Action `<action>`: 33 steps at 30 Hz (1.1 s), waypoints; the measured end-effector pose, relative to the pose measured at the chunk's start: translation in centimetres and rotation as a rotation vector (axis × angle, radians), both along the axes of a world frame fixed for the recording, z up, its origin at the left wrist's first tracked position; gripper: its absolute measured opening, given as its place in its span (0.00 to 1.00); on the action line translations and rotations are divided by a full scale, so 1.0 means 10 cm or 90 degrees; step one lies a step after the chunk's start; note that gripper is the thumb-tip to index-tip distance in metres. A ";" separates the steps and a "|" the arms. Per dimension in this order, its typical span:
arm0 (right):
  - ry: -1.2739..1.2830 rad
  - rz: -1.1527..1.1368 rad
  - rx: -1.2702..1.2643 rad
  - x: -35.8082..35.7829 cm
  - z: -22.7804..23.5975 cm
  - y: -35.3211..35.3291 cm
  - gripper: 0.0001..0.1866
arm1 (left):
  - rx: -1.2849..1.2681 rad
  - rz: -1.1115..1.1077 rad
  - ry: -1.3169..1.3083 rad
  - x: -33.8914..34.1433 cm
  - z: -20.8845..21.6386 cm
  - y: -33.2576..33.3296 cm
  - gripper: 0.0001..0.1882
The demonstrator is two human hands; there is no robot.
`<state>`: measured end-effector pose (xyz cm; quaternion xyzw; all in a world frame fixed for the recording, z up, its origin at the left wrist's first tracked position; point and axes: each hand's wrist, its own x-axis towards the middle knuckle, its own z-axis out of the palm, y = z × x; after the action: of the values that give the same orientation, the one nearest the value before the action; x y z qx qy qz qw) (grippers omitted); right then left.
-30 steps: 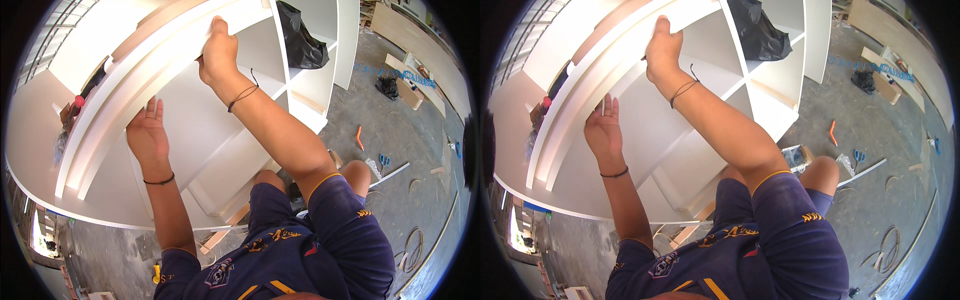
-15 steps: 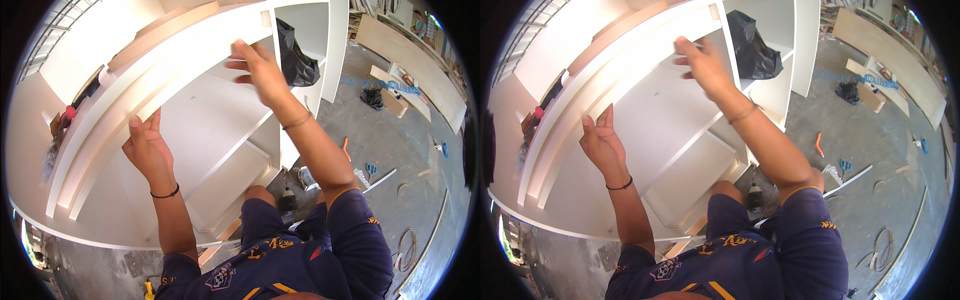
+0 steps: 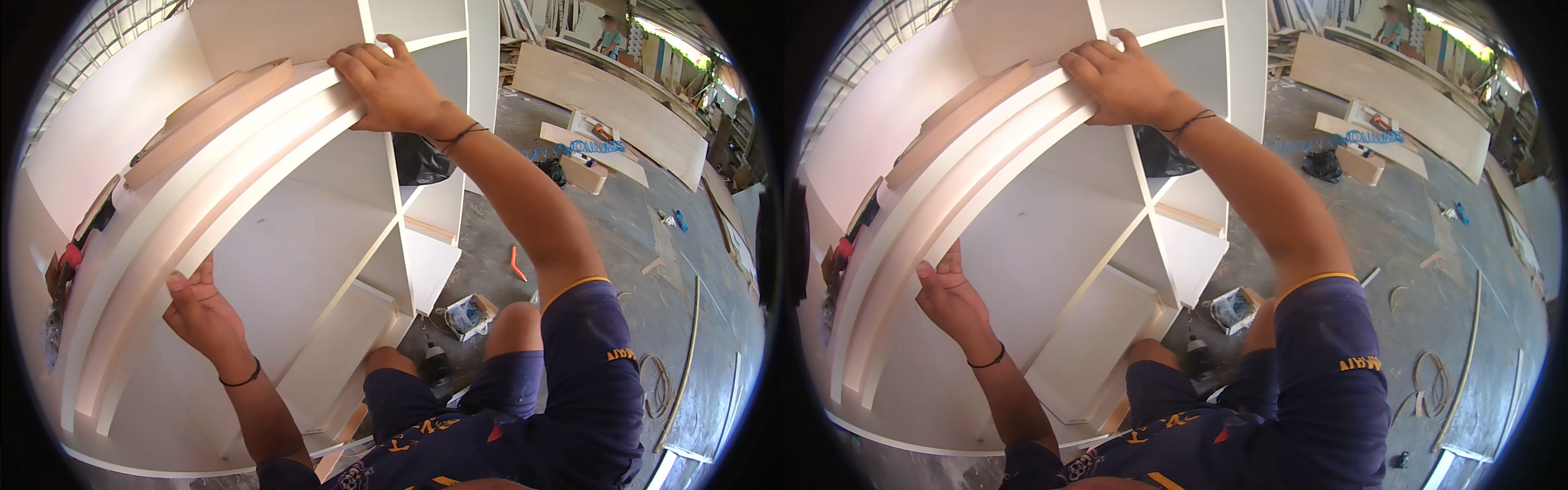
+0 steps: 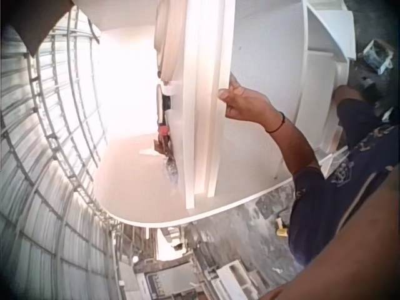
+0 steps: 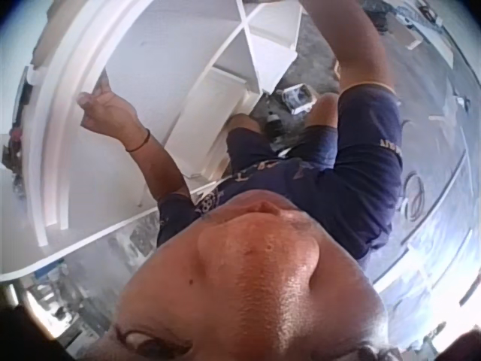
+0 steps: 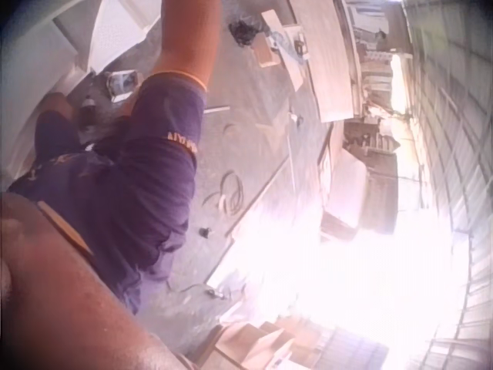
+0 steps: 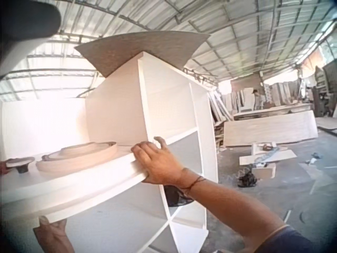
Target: The person assembles a white shelving unit by holding wooden panels in place and securing them with a power drill.
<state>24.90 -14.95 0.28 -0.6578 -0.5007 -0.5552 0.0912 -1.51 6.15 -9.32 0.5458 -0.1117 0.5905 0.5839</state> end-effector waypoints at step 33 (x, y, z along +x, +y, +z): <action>0.010 0.225 0.073 0.07 -0.08 -0.02 0.47 | 0.908 0.972 0.451 0.17 1.11 -0.62 0.38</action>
<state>25.64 -15.16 -0.49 -0.5577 -0.5751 -0.5531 0.2286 0.15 -0.04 1.79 0.8213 0.1137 0.4060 -0.3843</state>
